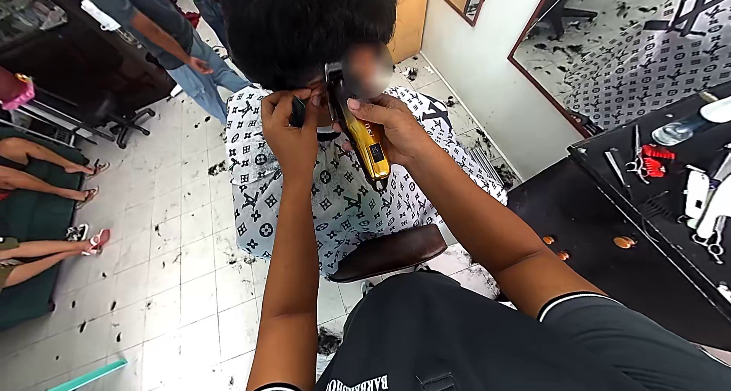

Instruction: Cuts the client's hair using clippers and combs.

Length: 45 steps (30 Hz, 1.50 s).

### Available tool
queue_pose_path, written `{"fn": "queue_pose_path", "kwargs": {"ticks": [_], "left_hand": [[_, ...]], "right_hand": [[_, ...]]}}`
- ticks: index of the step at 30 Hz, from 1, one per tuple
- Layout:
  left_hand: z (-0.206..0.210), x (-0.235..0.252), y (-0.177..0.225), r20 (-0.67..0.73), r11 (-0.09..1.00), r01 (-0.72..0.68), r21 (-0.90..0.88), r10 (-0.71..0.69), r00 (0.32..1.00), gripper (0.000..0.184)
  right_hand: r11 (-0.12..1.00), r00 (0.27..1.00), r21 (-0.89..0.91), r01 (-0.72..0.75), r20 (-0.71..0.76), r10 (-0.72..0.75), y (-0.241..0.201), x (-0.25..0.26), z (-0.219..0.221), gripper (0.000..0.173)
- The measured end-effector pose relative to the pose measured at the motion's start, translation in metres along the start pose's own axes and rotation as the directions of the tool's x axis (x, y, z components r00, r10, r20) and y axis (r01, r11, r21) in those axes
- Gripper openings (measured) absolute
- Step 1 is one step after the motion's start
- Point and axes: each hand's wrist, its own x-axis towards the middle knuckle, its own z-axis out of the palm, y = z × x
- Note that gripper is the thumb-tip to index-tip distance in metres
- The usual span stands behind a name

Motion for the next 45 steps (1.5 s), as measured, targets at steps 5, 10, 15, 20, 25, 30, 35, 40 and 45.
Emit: {"fn": "queue_pose_path", "kwargs": {"ticks": [5,10,15,20,25,30,35,40,45], "left_hand": [[0.000,-0.001,0.001,-0.004,1.000,-0.002,-0.006,0.002,1.000,0.019],[-0.002,0.001,0.001,0.005,1.000,-0.016,0.006,0.016,1.000,0.020],[-0.002,-0.001,0.000,0.018,1.000,-0.010,0.002,0.010,1.000,0.021],[0.000,0.000,-0.001,0.003,1.000,-0.013,-0.002,0.013,1.000,0.020],[0.000,0.000,-0.003,0.006,1.000,-0.008,-0.006,0.008,1.000,0.021],[0.000,0.000,-0.001,0.007,1.000,-0.006,-0.014,0.006,1.000,0.021],[0.001,-0.001,-0.002,0.004,1.000,-0.007,-0.005,0.007,1.000,0.021],[0.001,-0.001,-0.001,0.000,1.000,-0.004,-0.014,0.004,1.000,0.019],[0.000,-0.001,-0.003,0.008,1.000,-0.006,-0.012,0.006,1.000,0.021]], "right_hand": [[0.995,0.997,-0.064,0.081,0.018,-0.080,0.000,0.001,-0.005,0.034],[0.937,1.000,-0.349,0.009,-0.015,-0.015,-0.006,0.001,-0.025,0.040],[0.953,0.998,-0.303,-0.006,-0.060,-0.013,-0.012,0.002,-0.029,0.038],[0.959,0.998,-0.282,0.030,-0.036,-0.042,-0.014,0.003,-0.028,0.040],[0.968,0.999,-0.249,-0.020,-0.053,0.007,-0.016,0.003,-0.026,0.035],[0.970,0.999,-0.242,0.016,-0.025,-0.022,-0.016,0.002,-0.026,0.033],[0.966,0.996,-0.245,0.082,-0.017,-0.089,-0.008,0.003,-0.019,0.039],[0.980,0.998,-0.197,-0.012,-0.058,0.000,-0.001,0.003,-0.006,0.038],[0.988,0.998,-0.147,0.038,-0.049,-0.046,0.006,0.004,0.004,0.040]]}}
